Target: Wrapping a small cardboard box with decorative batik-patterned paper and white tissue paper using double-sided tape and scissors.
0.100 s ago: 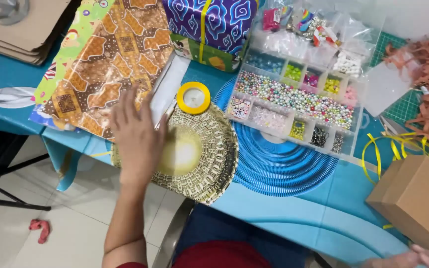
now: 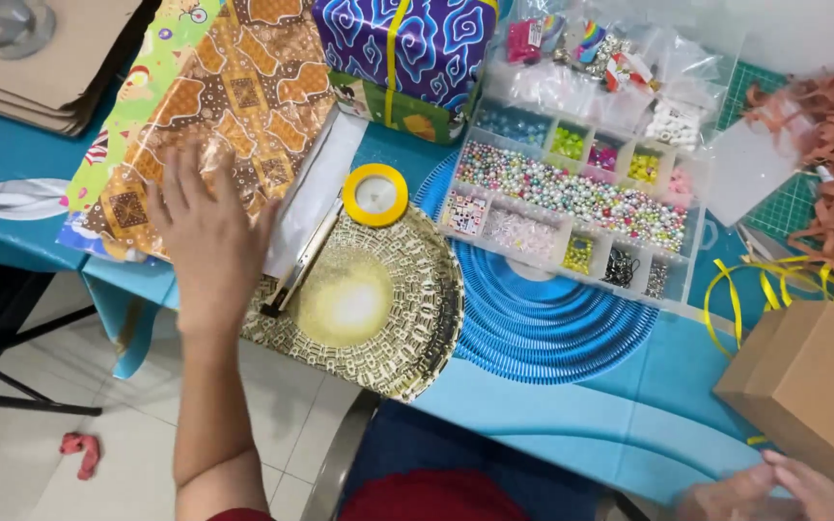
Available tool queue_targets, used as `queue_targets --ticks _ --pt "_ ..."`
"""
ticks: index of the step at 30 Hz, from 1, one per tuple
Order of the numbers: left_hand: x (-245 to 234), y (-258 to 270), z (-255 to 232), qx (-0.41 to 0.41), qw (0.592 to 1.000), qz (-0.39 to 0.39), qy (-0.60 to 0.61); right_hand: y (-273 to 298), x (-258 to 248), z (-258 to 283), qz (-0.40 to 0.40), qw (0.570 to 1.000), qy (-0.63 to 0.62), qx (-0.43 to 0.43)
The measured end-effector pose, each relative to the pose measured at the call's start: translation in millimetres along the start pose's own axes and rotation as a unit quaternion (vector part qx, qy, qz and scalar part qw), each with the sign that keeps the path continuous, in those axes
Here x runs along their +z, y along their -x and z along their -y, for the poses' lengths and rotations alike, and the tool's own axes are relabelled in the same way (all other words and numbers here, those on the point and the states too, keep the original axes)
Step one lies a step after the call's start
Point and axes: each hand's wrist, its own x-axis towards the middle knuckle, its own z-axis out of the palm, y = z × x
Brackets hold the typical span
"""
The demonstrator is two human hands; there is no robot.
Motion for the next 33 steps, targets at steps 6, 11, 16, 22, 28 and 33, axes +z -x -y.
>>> queue_targets --ticks 6,11,16,22,28,33 --pt "-15.3 -54.6 45.6 -0.076 0.988 0.127 -0.043 11.2 24.7 17.0 0.01 0.999 -0.025 0.044" --pt "64.8 -70.3 120.0 -0.045 0.995 -0.014 -0.088 15.8 28.3 14.8 0.032 0.997 -0.04 0.063" --pt "58.3 -68.0 114.0 -0.071 0.994 -0.083 -0.013 13.2 32.8 24.3 0.041 0.994 -0.025 0.095" --pt "-13.1 -42.1 85.4 -0.012 0.945 -0.312 -0.1 12.4 30.9 24.3 0.061 0.995 -0.013 0.078" --pt "-55.3 -3.4 7.4 0.016 0.843 -0.378 0.382 -8.8 37.3 46.9 0.085 0.991 -0.051 0.088" --pt "-38.7 50.5 -124.0 -0.139 0.714 -0.121 0.676 -41.4 50.5 83.3 0.152 0.808 -0.487 0.296"
